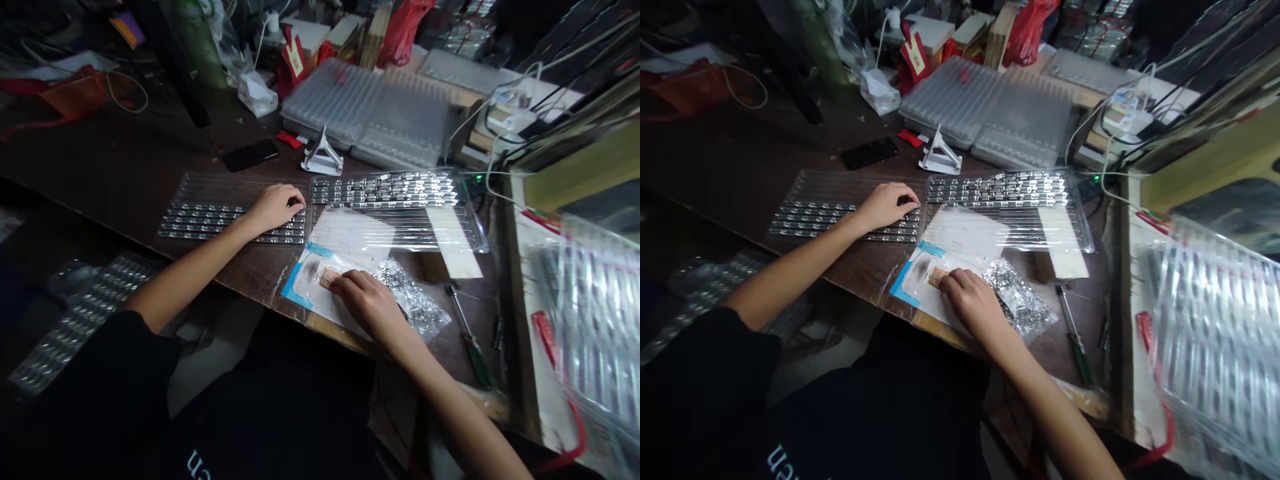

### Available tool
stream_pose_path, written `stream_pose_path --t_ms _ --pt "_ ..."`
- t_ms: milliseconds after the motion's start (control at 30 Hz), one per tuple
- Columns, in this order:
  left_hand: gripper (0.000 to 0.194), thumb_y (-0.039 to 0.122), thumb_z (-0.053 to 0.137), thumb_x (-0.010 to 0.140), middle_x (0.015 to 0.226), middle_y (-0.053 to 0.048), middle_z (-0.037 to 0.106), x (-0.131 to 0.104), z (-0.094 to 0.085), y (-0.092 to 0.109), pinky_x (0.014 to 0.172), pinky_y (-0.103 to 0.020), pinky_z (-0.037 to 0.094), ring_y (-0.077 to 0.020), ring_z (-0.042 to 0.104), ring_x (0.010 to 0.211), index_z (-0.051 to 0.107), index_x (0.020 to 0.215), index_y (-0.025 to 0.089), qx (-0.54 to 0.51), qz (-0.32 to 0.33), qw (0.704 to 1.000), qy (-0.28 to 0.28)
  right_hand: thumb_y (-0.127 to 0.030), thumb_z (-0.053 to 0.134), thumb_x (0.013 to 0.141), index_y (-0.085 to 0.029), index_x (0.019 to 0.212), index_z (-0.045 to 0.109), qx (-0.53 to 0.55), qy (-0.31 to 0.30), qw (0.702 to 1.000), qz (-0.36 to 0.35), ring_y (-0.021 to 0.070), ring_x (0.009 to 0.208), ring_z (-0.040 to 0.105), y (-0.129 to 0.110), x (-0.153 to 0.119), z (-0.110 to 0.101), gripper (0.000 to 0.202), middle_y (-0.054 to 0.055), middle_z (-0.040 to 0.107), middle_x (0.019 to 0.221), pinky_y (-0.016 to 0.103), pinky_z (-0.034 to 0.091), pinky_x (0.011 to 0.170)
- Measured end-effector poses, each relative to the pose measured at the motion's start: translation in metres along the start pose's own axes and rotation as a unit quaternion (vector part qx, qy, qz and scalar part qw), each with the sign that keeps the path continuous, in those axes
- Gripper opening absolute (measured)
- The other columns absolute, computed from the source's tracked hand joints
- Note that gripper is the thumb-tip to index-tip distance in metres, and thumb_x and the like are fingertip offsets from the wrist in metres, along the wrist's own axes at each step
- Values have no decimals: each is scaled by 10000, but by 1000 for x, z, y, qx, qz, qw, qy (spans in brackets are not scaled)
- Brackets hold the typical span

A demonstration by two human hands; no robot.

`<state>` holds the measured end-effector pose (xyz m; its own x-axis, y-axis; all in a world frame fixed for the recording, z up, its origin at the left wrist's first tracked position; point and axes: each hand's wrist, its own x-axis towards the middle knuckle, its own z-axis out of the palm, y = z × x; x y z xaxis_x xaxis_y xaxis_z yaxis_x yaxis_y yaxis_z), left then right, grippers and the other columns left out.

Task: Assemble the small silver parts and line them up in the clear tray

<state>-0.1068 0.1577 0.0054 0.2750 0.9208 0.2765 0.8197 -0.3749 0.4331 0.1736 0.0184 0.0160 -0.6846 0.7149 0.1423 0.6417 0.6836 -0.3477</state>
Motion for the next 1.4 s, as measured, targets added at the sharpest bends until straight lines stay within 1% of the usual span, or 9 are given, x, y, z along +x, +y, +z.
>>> stream_pose_path --t_ms 167,267,467,633,800,933,1033,1300,1400 --pt "125 274 645 826 901 -60 740 0 -1 -3 864 -371 473 -224 629 848 754 840 214 23 16 1000 2 -171 439 1013 -177 1038 677 -34 -24 999 0 217 874 613 -5 1 -2 240 95 680 956 329 504 759" --pt "125 274 643 838 938 -61 739 -9 -12 12 898 -398 454 -240 623 891 755 867 225 20 14 999 22 -176 477 1001 -181 1028 675 -15 -27 999 22 200 863 616 -2 1 -2 199 78 678 965 308 502 751" --pt "147 273 593 917 998 -38 733 -64 -33 70 920 -384 444 -222 639 958 727 895 217 -44 24 998 47 -147 467 996 -171 1059 682 16 -14 1000 19 213 894 628 3 0 2 225 90 672 983 319 514 778" --pt "134 256 592 932 945 -32 729 -105 -14 94 888 -358 459 -196 655 927 707 888 203 -112 24 991 68 -134 472 986 -175 1125 691 -56 -55 997 -8 244 894 624 -8 8 -2 262 106 681 981 358 522 766" --pt "119 226 592 931 923 -34 734 -125 7 96 871 -364 458 -198 657 903 700 887 202 -129 22 988 84 -142 461 989 -225 1262 636 18 -37 999 36 211 984 649 -4 -10 -23 335 84 688 1147 328 530 830" --pt "121 231 589 935 916 -34 735 -129 11 95 843 -357 465 -196 652 888 697 890 202 -132 15 986 100 -332 577 961 -220 1101 686 -12 58 975 214 234 954 669 15 -62 -45 210 83 693 1074 364 528 834" --pt "132 227 585 936 920 -38 736 -129 10 96 847 -357 462 -198 648 891 702 886 194 -127 18 987 97 -408 620 924 -210 1183 657 -41 38 958 281 242 899 674 28 -92 -47 328 102 665 1130 373 529 780" --pt "165 233 571 945 941 -41 737 -128 10 97 869 -350 462 -195 647 912 717 889 179 -125 13 990 67 -320 566 947 -223 918 667 9 175 951 255 175 673 608 34 -93 -49 143 35 651 817 304 496 642" --pt "175 237 564 949 948 -43 737 -128 10 97 880 -355 466 -199 645 922 717 888 178 -124 2 990 62 -299 567 943 -221 894 666 25 144 961 234 180 684 618 35 -88 -57 135 34 650 803 317 506 662"
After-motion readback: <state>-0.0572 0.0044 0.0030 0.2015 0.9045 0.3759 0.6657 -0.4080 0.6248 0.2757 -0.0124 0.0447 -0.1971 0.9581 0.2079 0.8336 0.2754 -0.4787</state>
